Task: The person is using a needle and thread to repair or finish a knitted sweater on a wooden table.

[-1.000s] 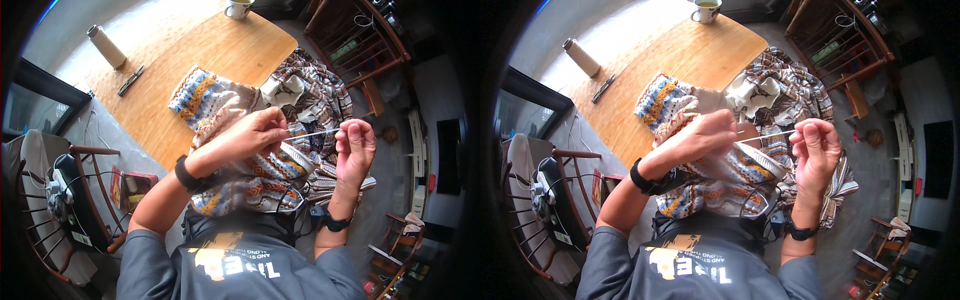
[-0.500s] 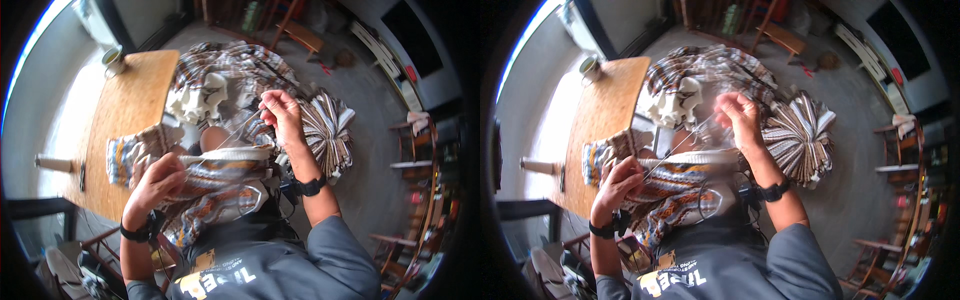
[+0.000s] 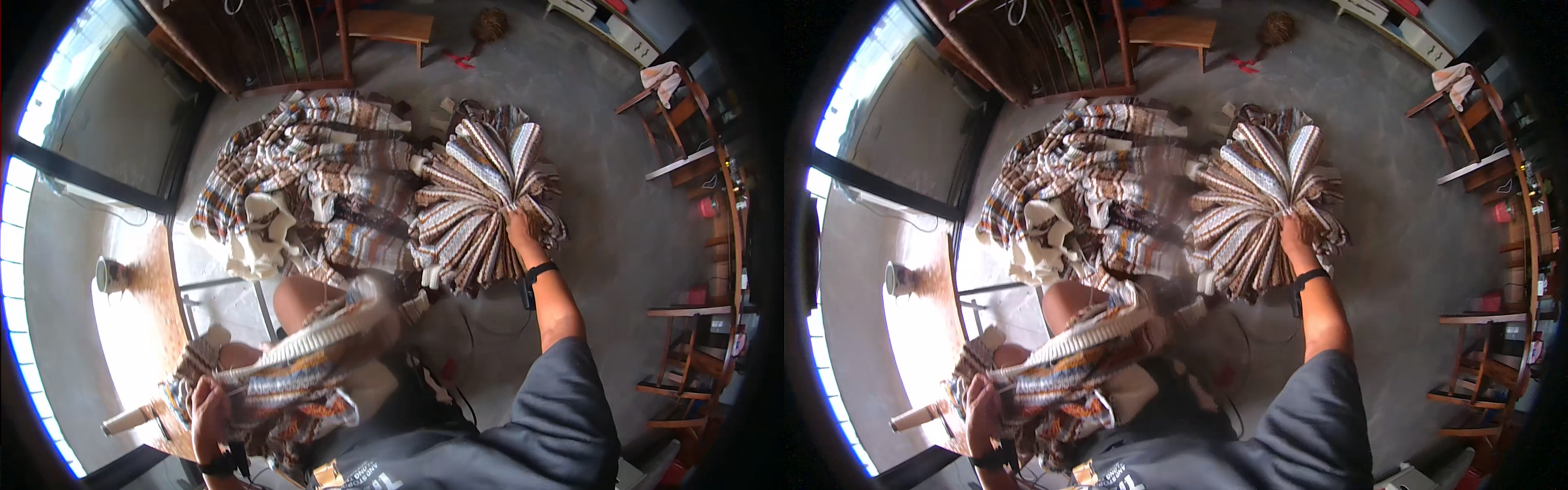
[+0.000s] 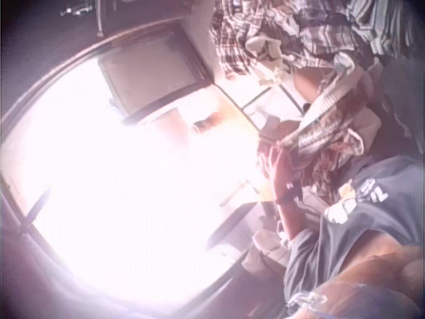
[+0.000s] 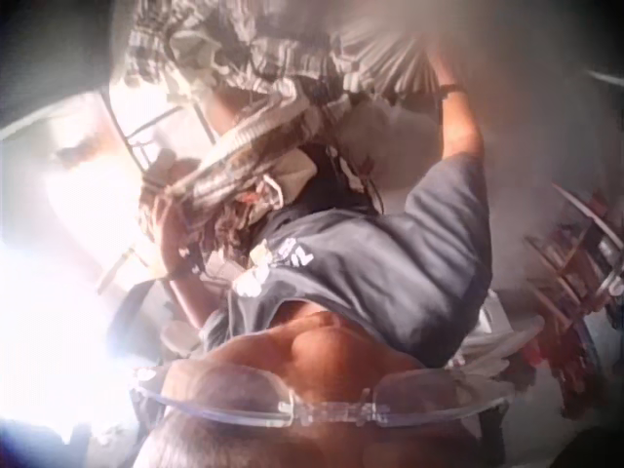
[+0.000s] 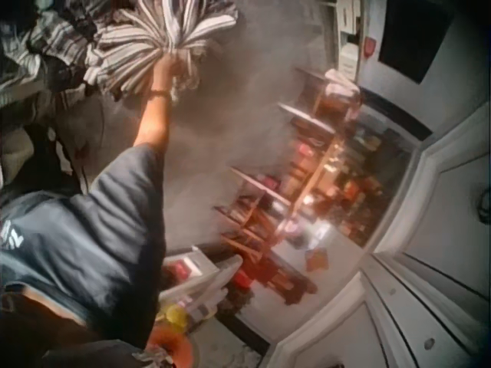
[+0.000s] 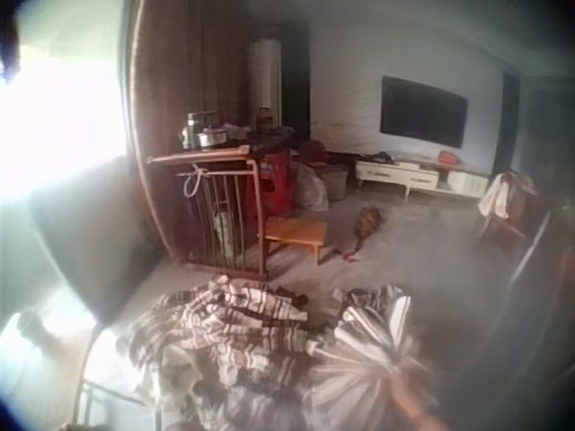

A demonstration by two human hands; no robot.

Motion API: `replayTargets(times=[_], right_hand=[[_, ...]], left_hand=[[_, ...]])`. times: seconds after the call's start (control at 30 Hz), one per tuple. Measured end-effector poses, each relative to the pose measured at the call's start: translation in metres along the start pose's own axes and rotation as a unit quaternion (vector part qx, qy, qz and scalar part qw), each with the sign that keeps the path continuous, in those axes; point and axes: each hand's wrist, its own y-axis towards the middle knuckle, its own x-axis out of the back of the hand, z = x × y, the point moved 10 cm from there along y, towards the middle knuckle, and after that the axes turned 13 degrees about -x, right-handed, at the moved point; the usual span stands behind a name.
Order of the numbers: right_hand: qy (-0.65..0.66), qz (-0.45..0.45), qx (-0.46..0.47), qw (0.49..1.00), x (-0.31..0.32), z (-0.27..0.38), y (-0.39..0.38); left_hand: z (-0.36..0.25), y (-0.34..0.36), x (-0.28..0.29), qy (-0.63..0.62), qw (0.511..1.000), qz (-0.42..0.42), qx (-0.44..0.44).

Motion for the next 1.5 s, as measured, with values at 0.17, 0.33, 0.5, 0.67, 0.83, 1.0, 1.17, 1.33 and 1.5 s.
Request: replayTargets(times=[0.17,0.33,0.5,0.67,0.83,1.0,1.17,1.33,1.5], right_hand=[[-0.242,0.024,0.124,0.962,-0.031,0.025,0.021],[-0.244,0.001,0.148,0.958,-0.064,0.02,0.042],[-0.286,0.102,0.134,0.943,-0.057,0.027,0.051],[-0.167,0.087,0.167,0.968,-0.04,0.02,-0.017],[-0.071,0.102,0.139,0.983,0.01,-0.024,-0.079],[0.11,0.117,-0.091,0.983,0.045,-0.184,-0.09],[0.153,-0.084,-0.183,0.967,0.11,-0.388,-0.119],[0.192,-0.199,-0.402,0.873,0.17,-0.509,-0.163],[0.173,-0.246,-0.253,0.92,0.29,-0.627,-0.123]], left_hand=[[0.01,0.002,0.007,-0.022,0.997,-0.031,0.063],[-0.015,0.014,0.005,0.439,0.884,0.098,-0.128],[-0.014,0.016,0.002,0.231,0.971,0.059,-0.013],[0.006,0.007,0.022,0.095,0.995,0.01,0.015],[0.029,0.008,0.011,-0.094,0.99,-0.016,0.108],[0.016,0.013,0.008,-0.101,0.993,0.002,0.055],[0.007,0.031,0.008,0.064,0.994,0.075,-0.055],[0.002,0.02,0.0,-0.094,0.994,0.041,0.028],[0.044,0.053,0.009,-0.025,0.998,0.053,-0.032]])
